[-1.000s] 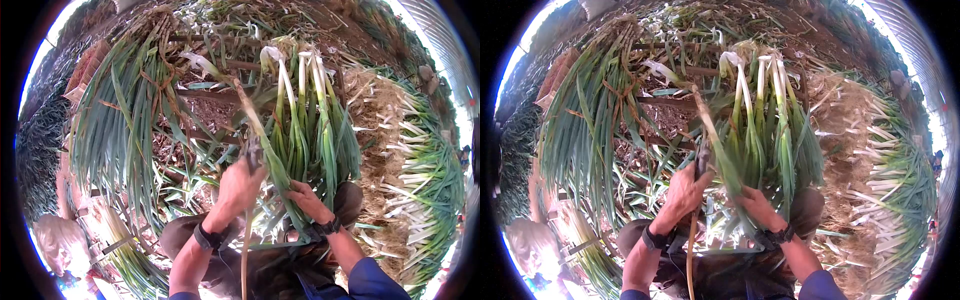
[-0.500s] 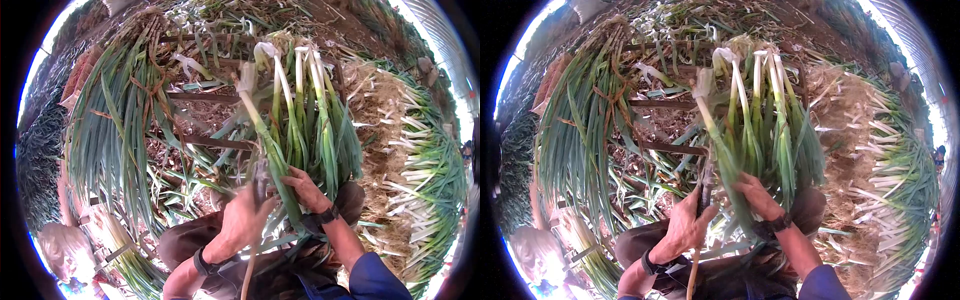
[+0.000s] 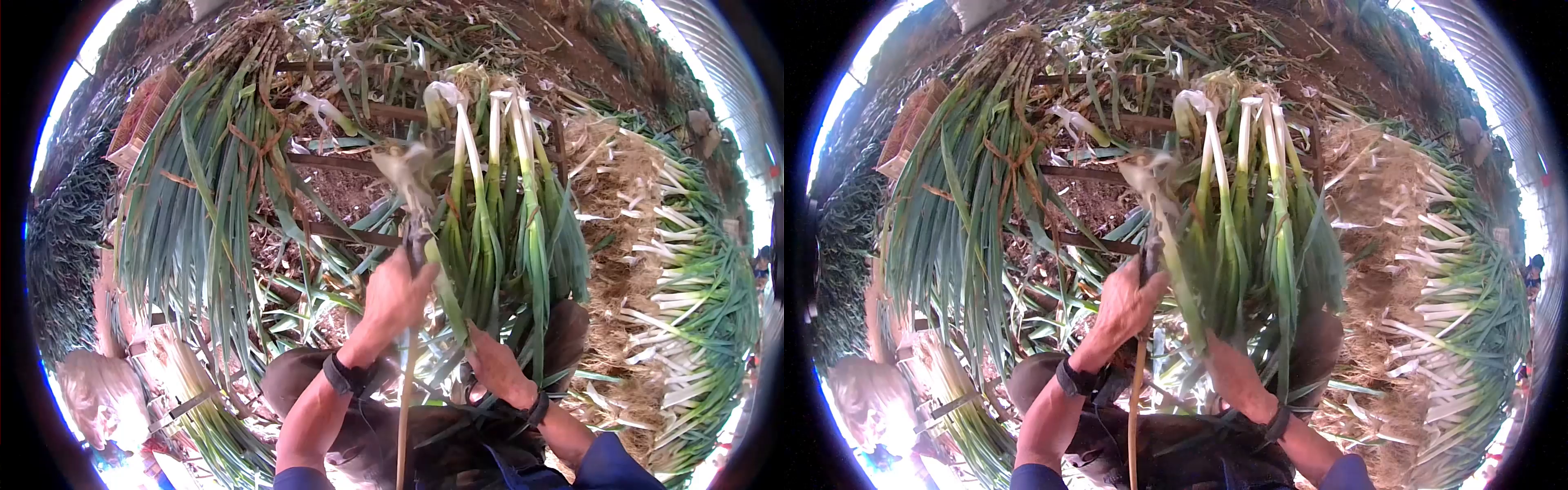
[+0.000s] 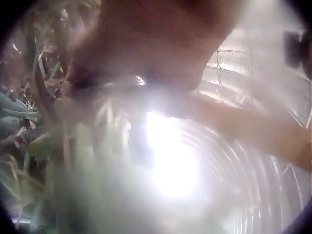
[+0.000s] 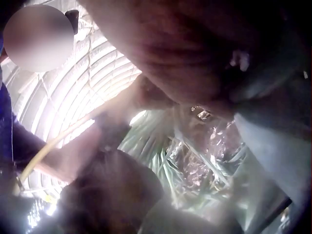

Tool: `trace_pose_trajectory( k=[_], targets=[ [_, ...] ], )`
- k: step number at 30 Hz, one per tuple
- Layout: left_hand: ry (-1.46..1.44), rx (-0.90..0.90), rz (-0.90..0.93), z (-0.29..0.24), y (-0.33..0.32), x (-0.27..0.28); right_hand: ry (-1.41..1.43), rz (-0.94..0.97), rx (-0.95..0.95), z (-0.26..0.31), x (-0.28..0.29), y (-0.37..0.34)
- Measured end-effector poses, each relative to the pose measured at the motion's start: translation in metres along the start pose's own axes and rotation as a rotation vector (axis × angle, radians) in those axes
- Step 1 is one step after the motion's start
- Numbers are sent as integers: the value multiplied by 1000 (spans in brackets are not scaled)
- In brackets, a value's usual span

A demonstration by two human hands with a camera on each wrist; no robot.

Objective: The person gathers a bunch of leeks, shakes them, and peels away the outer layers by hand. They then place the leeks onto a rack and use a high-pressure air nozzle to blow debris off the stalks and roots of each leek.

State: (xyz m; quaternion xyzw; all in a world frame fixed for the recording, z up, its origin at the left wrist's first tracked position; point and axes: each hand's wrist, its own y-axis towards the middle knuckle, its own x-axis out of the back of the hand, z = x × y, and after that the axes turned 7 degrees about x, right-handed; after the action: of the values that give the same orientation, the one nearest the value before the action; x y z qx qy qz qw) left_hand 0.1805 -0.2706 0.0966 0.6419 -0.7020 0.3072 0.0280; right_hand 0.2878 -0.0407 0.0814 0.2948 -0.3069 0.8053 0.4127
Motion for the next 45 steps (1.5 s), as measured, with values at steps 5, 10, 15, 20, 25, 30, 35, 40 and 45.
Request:
trace_pose_trajectory(
  k=[5, 10, 15, 20, 25, 30, 35, 40, 45],
  targets=[
    [219, 54, -103, -4, 14, 3, -411, 72, -32, -9, -14, -6],
    [311, 59, -182, -4, 15, 3, -468, 85, -13, -15, -19, -5],
    [343, 58, -149, -11, 15, 6, -291, 39, -26, -15, -14, -2],
    [330, 89, -131, -9, 14, 10, 303, 21, -4, -18, 6, 9],
    [304, 139, -162, -12, 8, 11, 962, 114, -148, -27, 12, 16],
    [278, 113, -126, -3, 15, 9, 1021, 72, -314, 1, 44, 18],
    [122, -74, -165, -9, 18, 19, 1054, -17, -245, 8, 50, 1],
    [69, -57, -216, -22, -1, 5, 1018, -156, -190, 1, 48, 0],
    [78, -193, 165, -22, -10, 2, 860, -203, 112, -41, 39, 10]
  ],
)
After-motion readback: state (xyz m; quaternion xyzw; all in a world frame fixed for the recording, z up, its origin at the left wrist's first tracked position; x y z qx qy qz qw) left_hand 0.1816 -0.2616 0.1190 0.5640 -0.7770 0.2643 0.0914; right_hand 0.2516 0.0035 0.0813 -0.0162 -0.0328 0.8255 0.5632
